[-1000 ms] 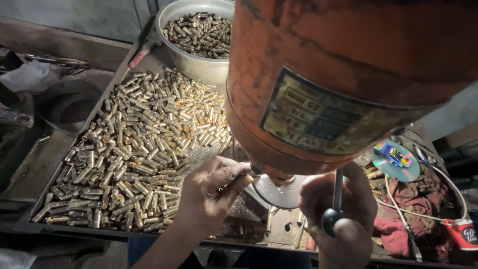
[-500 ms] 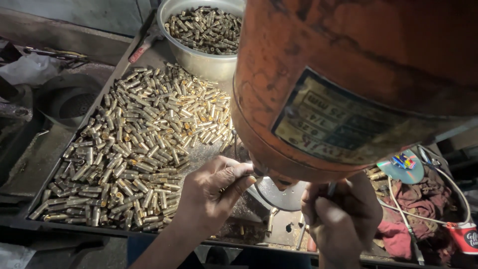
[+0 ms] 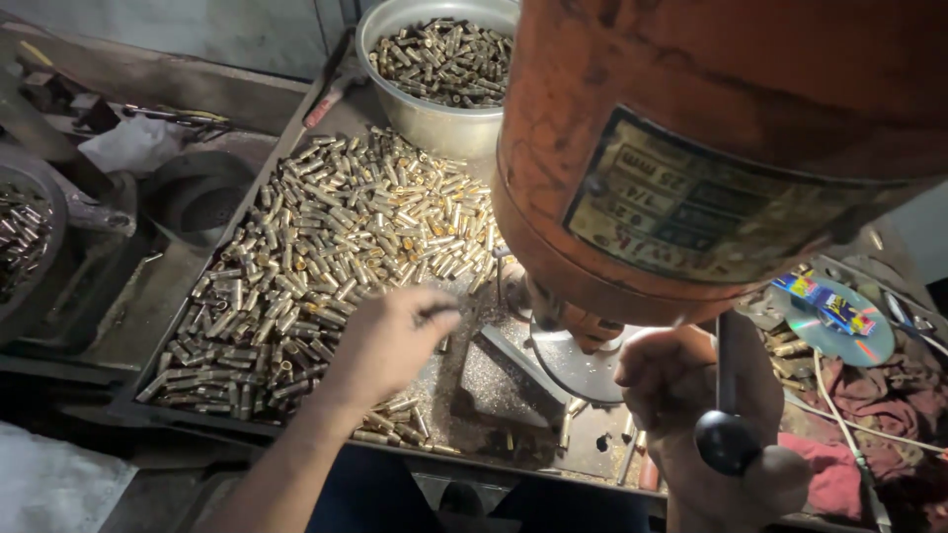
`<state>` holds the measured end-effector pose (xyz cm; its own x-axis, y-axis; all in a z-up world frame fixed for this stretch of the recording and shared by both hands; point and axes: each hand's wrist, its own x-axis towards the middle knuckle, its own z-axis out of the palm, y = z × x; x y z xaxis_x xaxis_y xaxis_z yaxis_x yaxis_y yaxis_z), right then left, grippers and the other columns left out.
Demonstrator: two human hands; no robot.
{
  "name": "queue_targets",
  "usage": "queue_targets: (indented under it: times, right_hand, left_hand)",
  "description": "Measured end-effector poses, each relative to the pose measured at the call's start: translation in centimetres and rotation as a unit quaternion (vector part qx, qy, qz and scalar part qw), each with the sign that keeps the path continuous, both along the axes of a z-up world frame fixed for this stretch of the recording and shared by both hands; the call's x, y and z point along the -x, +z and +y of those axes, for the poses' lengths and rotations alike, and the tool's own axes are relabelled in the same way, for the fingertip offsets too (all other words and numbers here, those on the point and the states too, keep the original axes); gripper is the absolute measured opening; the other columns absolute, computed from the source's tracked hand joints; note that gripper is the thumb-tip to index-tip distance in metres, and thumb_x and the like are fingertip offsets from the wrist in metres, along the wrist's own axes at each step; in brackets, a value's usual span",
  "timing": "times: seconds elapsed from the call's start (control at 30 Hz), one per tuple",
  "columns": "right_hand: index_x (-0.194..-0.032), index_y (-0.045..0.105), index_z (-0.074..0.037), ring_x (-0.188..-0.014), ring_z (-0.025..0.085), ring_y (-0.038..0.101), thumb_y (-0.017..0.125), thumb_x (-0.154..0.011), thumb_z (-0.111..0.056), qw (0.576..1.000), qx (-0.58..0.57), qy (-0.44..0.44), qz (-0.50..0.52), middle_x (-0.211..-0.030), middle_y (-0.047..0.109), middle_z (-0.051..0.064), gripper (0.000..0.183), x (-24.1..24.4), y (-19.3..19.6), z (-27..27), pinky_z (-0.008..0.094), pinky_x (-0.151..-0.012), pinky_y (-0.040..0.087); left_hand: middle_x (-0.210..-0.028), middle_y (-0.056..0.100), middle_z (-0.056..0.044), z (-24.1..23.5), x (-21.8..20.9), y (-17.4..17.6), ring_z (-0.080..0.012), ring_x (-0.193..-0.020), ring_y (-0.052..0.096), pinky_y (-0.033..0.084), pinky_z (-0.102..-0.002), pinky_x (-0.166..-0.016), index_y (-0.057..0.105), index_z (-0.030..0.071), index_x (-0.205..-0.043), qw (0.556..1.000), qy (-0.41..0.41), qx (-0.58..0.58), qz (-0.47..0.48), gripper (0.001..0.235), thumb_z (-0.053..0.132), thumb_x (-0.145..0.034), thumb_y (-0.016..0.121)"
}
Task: Manually feeding small brass fittings into a rotating machining or finishing tool.
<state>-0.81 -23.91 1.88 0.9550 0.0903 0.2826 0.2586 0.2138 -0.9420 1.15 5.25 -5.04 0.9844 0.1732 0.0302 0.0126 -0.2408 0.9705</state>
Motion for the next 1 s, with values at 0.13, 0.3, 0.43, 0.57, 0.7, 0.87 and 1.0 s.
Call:
queue_targets:
  times: [0.13,0.3,0.43,0.57,0.7,0.87,1.0]
  right_hand:
    - [-0.124,0.045,0.017,-0.066,0.024,0.053,0.059,-0.059,-0.101,1.000,-0.011,0.001,0.014,-0.092,0.062,0.030,0.136,-0.2,-1.0,-1.0,0.031,-0.054,0.039]
    - [-0.124,0.046,0.015,-0.066,0.026,0.053,0.062,-0.055,-0.100,1.000,0.007,-0.008,0.029,-0.090,0.061,0.030,0.135,-0.2,-0.1,-0.8,0.032,-0.053,0.039]
    - [-0.114,0.053,0.020,-0.065,0.024,0.055,0.057,-0.053,-0.104,0.999,0.002,-0.020,0.035,-0.088,0.063,0.028,0.138,-0.3,-0.9,-1.1,0.030,-0.054,0.040]
    - [-0.115,0.049,0.019,-0.069,0.024,0.057,0.056,-0.049,-0.105,0.999,-0.017,-0.033,0.031,-0.087,0.062,0.025,0.141,0.1,0.1,0.2,0.030,-0.059,0.045]
    - [-0.119,0.046,0.020,-0.059,0.025,0.053,0.051,-0.048,-0.108,0.999,-0.004,-0.035,-0.003,-0.086,0.062,0.030,0.146,0.1,-1.1,-0.2,0.032,-0.050,0.041]
    - [-0.127,0.048,0.017,-0.073,0.025,0.058,0.058,-0.062,-0.102,0.998,-0.037,0.029,-0.033,-0.096,0.062,0.030,0.136,0.0,-1.8,-1.0,0.032,-0.058,0.045]
    - [-0.151,0.036,-0.007,-0.069,0.027,0.060,0.068,-0.076,-0.082,0.996,-0.078,-0.004,-0.043,-0.094,0.061,0.030,0.111,0.1,-1.2,-0.1,0.032,-0.051,0.048]
  left_hand:
    - [-0.094,0.073,-0.013,-1.2,0.0,-1.1,-0.0207,-0.072,0.073,0.060,-0.034,-0.061,0.076,0.005,-0.103,0.923,-0.093,-0.374,0.015,0.025,0.025,-0.089,0.074]
    - [-0.098,0.071,-0.015,-1.8,0.1,-0.3,-0.0228,-0.077,0.073,0.061,-0.034,-0.064,0.074,0.005,-0.104,0.885,-0.107,-0.451,0.047,0.020,0.022,-0.095,0.068]
    - [-0.102,0.070,-0.010,-2.0,0.8,1.9,-0.0205,-0.071,0.070,0.059,-0.032,-0.058,0.072,0.011,-0.116,0.945,-0.100,-0.310,0.019,0.021,0.019,-0.100,0.061]
    - [-0.099,0.075,-0.008,-3.3,2.6,4.7,-0.0189,-0.081,0.071,0.057,-0.030,-0.071,0.074,0.008,-0.116,0.975,-0.104,-0.122,-0.153,0.019,0.014,-0.100,0.065]
    - [-0.097,0.078,-0.006,-5.4,3.0,5.8,-0.0167,-0.079,0.072,0.057,-0.030,-0.069,0.076,0.009,-0.112,0.980,-0.086,-0.062,-0.167,0.020,0.015,-0.095,0.071]
    - [-0.089,0.078,-0.006,-6.2,2.7,5.5,-0.0142,-0.074,0.075,0.058,-0.030,-0.064,0.077,0.007,-0.106,0.976,-0.050,-0.071,-0.199,0.019,0.018,-0.090,0.077]
    - [-0.089,0.077,-0.009,-6.1,2.5,5.8,-0.0188,-0.074,0.075,0.058,-0.031,-0.064,0.076,0.005,-0.106,0.966,-0.048,-0.095,-0.234,0.019,0.017,-0.091,0.077]
